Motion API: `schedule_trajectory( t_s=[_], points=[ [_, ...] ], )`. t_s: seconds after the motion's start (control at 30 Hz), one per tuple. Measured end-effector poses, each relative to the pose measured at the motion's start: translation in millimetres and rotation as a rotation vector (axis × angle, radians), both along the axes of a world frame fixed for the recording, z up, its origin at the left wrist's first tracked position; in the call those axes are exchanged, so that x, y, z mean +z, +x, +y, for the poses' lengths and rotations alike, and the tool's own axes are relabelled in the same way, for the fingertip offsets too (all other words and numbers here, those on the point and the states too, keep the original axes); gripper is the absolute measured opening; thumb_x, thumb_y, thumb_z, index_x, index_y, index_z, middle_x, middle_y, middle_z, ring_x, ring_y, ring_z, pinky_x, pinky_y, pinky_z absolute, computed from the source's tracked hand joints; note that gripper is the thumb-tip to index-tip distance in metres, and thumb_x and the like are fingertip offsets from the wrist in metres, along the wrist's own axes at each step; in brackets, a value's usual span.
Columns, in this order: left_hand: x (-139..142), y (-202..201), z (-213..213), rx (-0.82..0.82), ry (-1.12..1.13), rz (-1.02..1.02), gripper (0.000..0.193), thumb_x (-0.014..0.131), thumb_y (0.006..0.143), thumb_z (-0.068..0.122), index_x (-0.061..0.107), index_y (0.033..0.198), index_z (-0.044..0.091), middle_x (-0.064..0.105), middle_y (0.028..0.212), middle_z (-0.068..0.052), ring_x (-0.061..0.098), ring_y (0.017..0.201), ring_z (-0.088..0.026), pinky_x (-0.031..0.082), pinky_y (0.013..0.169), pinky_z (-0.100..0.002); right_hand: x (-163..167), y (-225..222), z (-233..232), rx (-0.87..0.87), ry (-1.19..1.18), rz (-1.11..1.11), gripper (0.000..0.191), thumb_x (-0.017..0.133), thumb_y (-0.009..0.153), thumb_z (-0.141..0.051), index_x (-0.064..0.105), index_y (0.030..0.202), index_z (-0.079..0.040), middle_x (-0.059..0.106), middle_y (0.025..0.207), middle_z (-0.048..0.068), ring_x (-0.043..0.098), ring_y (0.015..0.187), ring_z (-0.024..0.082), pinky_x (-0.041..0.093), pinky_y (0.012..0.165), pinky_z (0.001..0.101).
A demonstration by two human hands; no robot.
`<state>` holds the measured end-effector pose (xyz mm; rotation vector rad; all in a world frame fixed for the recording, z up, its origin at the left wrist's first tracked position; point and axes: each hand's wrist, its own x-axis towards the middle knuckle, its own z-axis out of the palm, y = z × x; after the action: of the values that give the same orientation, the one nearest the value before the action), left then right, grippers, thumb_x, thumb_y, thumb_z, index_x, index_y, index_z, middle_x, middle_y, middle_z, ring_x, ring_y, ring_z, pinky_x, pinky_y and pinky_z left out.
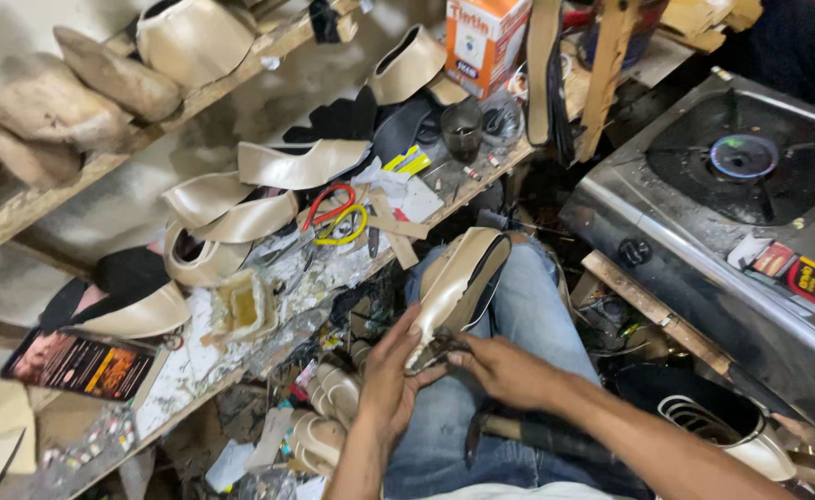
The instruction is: The person assembles a beige shoe by attaching a sole to the upper. They use shears to trim excess material, a hammer to tap the sole into place, and a small metal tool to press the edges. The person repeatedly turns the shoe over and adjusts the fit while working.
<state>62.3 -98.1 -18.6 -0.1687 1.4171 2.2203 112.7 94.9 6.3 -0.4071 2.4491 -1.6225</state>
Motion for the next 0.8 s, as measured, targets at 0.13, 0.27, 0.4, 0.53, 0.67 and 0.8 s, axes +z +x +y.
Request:
schedule_trajectory(
  t_s=[0.13, 0.27, 0.4, 0.53, 0.67, 0.8],
  points=[
    [14.6, -13.1, -8.2, -0.078, -0.143, -0.042, 0.052, 0.066, 0.093, 0.022, 0.06, 0.144, 0.017, 0.07, 0.121, -0.013, 0.071, 0.097, -0.022, 0.067, 0.069, -0.042, -8.0, -15.2, 6.6, 0.054, 0.101, 0.054, 0.031, 0.051, 0.104, -0.029, 0.06, 0.123, -0.007, 0.072, 0.093, 0.022, 0.07, 0.083, 0.041, 0.053, 0.072, 0.048],
    [20.0, -6.6, -0.8, -0.112, -0.26, 0.089, 0.051, 0.065, 0.093, 0.023, 0.057, 0.144, 0.021, 0.067, 0.131, -0.009, 0.071, 0.105, -0.019, 0.067, 0.07, -0.04, 11.7, -8.0, 8.6, 0.067, 0.423, -0.066, 0.032, 0.054, 0.098, -0.023, 0.057, 0.125, -0.006, 0.072, 0.092, 0.024, 0.069, 0.089, 0.044, 0.052, 0.077, 0.0514],
    [11.9, 8.7, 6.7, -0.03, -0.432, 0.334, 0.047, 0.061, 0.096, 0.027, 0.059, 0.143, 0.022, 0.063, 0.141, -0.007, 0.072, 0.109, -0.021, 0.067, 0.068, -0.035, 60.1, 5.2, 17.4, 0.126, 0.821, -0.197, 0.03, 0.058, 0.095, -0.025, 0.061, 0.121, -0.009, 0.072, 0.097, 0.021, 0.069, 0.097, 0.042, 0.054, 0.083, 0.0527],
    [4.0, 5.4, 3.6, 0.051, -0.516, 0.47, 0.041, 0.06, 0.096, 0.026, 0.064, 0.136, 0.022, 0.062, 0.145, -0.005, 0.072, 0.111, -0.017, 0.064, 0.063, -0.033, 99.1, -39.8, 33.2, -0.07, 0.687, 0.017, 0.044, 0.057, 0.096, -0.039, 0.055, 0.133, -0.014, 0.074, 0.101, 0.021, 0.068, 0.099, 0.043, 0.051, 0.089, 0.0534],
    [10.2, -2.3, 6.6, -0.034, -0.461, 0.34, 0.042, 0.066, 0.094, 0.023, 0.066, 0.136, 0.02, 0.065, 0.139, -0.005, 0.072, 0.103, -0.015, 0.065, 0.066, -0.031, 97.7, -134.3, 15.1, -0.266, 0.681, 0.129, 0.051, 0.059, 0.094, -0.032, 0.049, 0.139, -0.009, 0.062, 0.127, 0.026, 0.064, 0.108, 0.046, 0.051, 0.087, 0.0563],
    [35.7, -5.7, 20.9, 0.007, -0.647, 0.383, 0.043, 0.075, 0.089, 0.022, 0.07, 0.131, 0.014, 0.078, 0.114, -0.011, 0.071, 0.082, -0.019, 0.06, 0.064, -0.03, 91.9, -212.6, -13.6, -0.374, 0.581, 0.288, 0.055, 0.066, 0.092, -0.026, 0.049, 0.14, -0.005, 0.055, 0.13, 0.031, 0.059, 0.113, 0.049, 0.049, 0.093, 0.0552]
  ],
)
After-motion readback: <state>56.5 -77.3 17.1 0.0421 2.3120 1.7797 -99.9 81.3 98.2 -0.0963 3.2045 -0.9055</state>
